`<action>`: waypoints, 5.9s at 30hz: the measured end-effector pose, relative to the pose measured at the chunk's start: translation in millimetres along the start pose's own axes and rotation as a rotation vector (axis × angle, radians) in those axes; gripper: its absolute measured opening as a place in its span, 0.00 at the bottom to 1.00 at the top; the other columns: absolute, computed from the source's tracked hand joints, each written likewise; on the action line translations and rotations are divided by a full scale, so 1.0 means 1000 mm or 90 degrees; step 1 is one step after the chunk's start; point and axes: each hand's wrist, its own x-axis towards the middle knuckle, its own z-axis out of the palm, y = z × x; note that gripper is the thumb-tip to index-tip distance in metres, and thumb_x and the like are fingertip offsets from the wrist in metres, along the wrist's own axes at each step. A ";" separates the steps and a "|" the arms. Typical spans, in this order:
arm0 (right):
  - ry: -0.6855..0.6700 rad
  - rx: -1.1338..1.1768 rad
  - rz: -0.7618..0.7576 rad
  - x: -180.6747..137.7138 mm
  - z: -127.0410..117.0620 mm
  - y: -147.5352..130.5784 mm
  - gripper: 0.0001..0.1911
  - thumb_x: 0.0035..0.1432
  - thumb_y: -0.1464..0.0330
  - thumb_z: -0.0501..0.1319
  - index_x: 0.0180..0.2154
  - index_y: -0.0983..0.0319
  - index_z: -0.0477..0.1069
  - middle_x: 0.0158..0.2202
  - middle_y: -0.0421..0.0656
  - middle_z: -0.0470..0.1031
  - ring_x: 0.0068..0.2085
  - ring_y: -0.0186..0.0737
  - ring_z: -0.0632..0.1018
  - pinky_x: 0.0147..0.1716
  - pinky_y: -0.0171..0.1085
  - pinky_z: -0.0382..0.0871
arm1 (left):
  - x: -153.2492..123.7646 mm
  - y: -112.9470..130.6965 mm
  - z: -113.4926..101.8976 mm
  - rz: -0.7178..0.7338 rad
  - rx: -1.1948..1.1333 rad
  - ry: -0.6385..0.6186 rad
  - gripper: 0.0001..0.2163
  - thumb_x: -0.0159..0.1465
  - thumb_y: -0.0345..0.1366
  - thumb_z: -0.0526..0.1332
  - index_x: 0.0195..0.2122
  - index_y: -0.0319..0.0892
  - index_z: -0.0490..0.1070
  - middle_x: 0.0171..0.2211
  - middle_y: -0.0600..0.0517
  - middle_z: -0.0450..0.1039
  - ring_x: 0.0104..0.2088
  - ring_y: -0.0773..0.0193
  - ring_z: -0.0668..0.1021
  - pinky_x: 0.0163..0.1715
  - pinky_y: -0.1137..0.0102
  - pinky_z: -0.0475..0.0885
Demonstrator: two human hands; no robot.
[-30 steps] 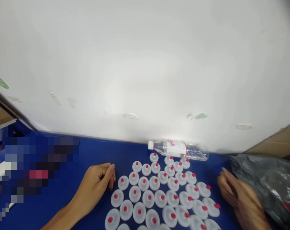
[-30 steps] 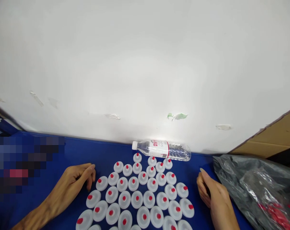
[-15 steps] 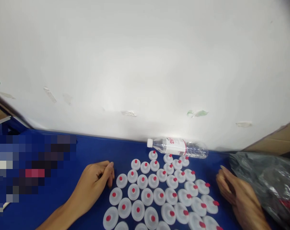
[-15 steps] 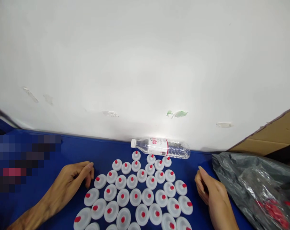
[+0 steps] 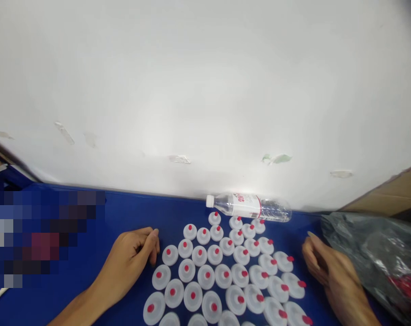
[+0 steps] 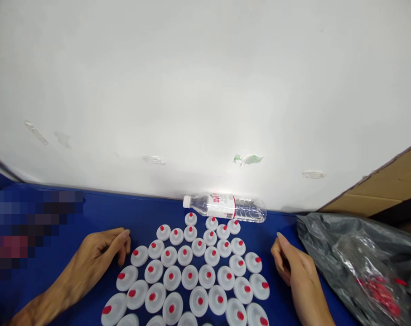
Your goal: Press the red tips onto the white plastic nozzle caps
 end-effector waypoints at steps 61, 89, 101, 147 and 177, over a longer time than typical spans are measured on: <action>-0.019 -0.040 -0.004 -0.002 -0.001 -0.004 0.36 0.62 0.37 0.58 0.19 0.58 0.60 0.19 0.35 0.50 0.23 0.33 0.52 0.22 0.38 0.47 | 0.001 -0.005 0.000 0.044 0.027 -0.005 0.32 0.76 0.49 0.48 0.15 0.45 0.70 0.24 0.54 0.76 0.21 0.67 0.72 0.25 0.70 0.66; -0.018 -0.068 -0.017 -0.002 -0.001 -0.005 0.35 0.65 0.38 0.55 0.19 0.58 0.59 0.18 0.36 0.50 0.22 0.34 0.54 0.22 0.38 0.48 | 0.000 -0.006 0.000 0.034 0.030 -0.018 0.33 0.77 0.49 0.47 0.16 0.45 0.70 0.25 0.53 0.77 0.23 0.66 0.74 0.28 0.70 0.67; -0.017 -0.066 -0.016 -0.004 0.000 -0.006 0.36 0.65 0.38 0.55 0.19 0.58 0.60 0.18 0.36 0.50 0.22 0.34 0.53 0.23 0.39 0.47 | 0.001 -0.004 -0.001 0.036 0.034 -0.019 0.32 0.77 0.49 0.47 0.16 0.45 0.71 0.25 0.53 0.77 0.24 0.66 0.75 0.29 0.72 0.68; -0.014 -0.063 -0.010 -0.003 0.001 -0.005 0.36 0.65 0.38 0.56 0.19 0.59 0.63 0.18 0.36 0.52 0.23 0.34 0.54 0.23 0.39 0.47 | 0.002 -0.005 -0.001 0.051 0.036 -0.017 0.32 0.77 0.49 0.47 0.16 0.45 0.70 0.24 0.55 0.76 0.22 0.68 0.73 0.28 0.72 0.67; -0.017 -0.069 -0.002 -0.003 0.001 -0.006 0.36 0.64 0.37 0.56 0.19 0.59 0.62 0.19 0.36 0.50 0.24 0.35 0.53 0.25 0.39 0.46 | 0.002 -0.003 -0.002 0.055 0.041 -0.010 0.32 0.77 0.48 0.47 0.16 0.45 0.70 0.24 0.54 0.76 0.23 0.68 0.74 0.27 0.72 0.67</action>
